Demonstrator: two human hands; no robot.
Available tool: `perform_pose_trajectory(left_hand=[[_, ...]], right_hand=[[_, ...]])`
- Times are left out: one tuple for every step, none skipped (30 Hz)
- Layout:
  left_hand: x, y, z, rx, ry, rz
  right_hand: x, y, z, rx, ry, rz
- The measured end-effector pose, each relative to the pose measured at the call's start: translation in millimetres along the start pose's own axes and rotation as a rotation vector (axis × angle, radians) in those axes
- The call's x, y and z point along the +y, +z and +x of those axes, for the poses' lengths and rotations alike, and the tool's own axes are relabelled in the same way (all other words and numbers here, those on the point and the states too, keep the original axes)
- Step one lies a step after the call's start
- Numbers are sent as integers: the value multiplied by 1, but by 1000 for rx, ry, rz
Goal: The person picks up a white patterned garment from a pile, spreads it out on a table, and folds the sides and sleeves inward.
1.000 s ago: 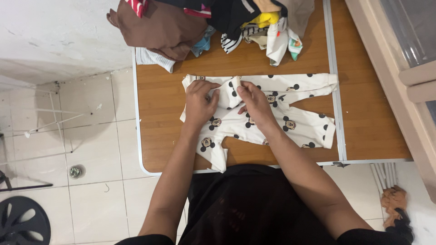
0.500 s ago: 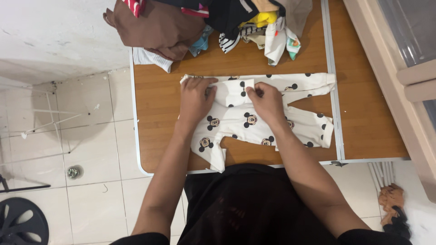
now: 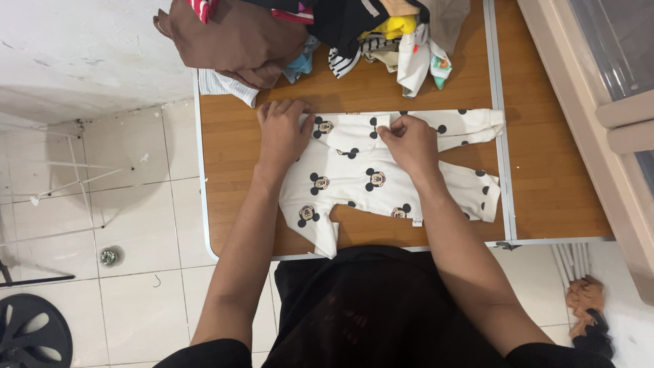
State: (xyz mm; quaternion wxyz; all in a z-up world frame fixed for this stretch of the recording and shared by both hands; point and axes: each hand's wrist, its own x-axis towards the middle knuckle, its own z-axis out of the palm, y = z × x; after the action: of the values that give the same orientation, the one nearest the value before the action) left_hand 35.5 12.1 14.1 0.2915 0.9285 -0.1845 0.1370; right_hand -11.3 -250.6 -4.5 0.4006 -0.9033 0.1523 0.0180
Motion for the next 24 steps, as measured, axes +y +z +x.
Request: perform_pose_trajectory(left_hand=[[-1, 1, 0, 7, -7, 13], [-2, 2, 0, 14, -13, 25], [-2, 2, -1, 16, -14, 25], [-3, 2, -1, 19, -14, 25], [-4, 2, -1, 22, -15, 25], [-4, 2, -2, 23, -19, 46], [-5, 2, -2, 24, -22, 66], [-5, 3, -3, 24, -24, 87], [-5, 3, -4, 74, 20, 97], [-3, 5, -7, 123, 65, 108], [0, 7, -10, 173, 111, 119], [4, 11, -13, 134, 108, 55], [11, 16, -18, 94, 102, -10], [17, 20, -22, 54, 97, -74], [23, 22, -27, 18, 108, -48], [29, 23, -31, -18, 119, -22], [34, 24, -36, -59, 130, -1], [36, 23, -38, -87, 121, 10], [37, 22, -38, -116, 116, 21], [38, 22, -37, -144, 112, 32], [38, 21, -36, -149, 106, 30], [38, 21, -35, -154, 100, 28], [36, 19, -36, -158, 88, 31], [33, 16, -37, -154, 78, 51]], right_hand=[[0, 1, 1, 3, 6, -1], [0, 1, 1, 5, 11, -1], [1, 1, 2, 8, 18, -2], [1, 2, 2, 14, 15, 5], [0, 2, 2, 18, 12, 11], [0, 2, 2, 23, 8, 18], [-2, 2, 1, 36, 0, 12], [-4, 2, 0, 48, -7, 6], [-8, 0, -1, 62, -15, -1], [-12, -2, -3, 54, 8, -12], [-16, -4, -6, 47, 31, -21], [-21, -5, -9, 40, 53, -31], [-25, -5, -14, 84, 11, -67], [-28, -4, -21, 128, -32, -104], [-31, -2, -26, 171, -77, -140], [-33, 2, -29, 192, -203, -159], [-32, 6, -34, 213, -322, -180], [-30, 10, -37, 232, -442, -201], [-29, 16, -38, 162, -477, -265], [-27, 23, -38, 92, -511, -328], [-25, 27, -37, 22, -546, -391], [-22, 29, -37, 0, -523, -421], [-19, 32, -38, -28, -505, -447], [-16, 34, -38, -55, -487, -473]])
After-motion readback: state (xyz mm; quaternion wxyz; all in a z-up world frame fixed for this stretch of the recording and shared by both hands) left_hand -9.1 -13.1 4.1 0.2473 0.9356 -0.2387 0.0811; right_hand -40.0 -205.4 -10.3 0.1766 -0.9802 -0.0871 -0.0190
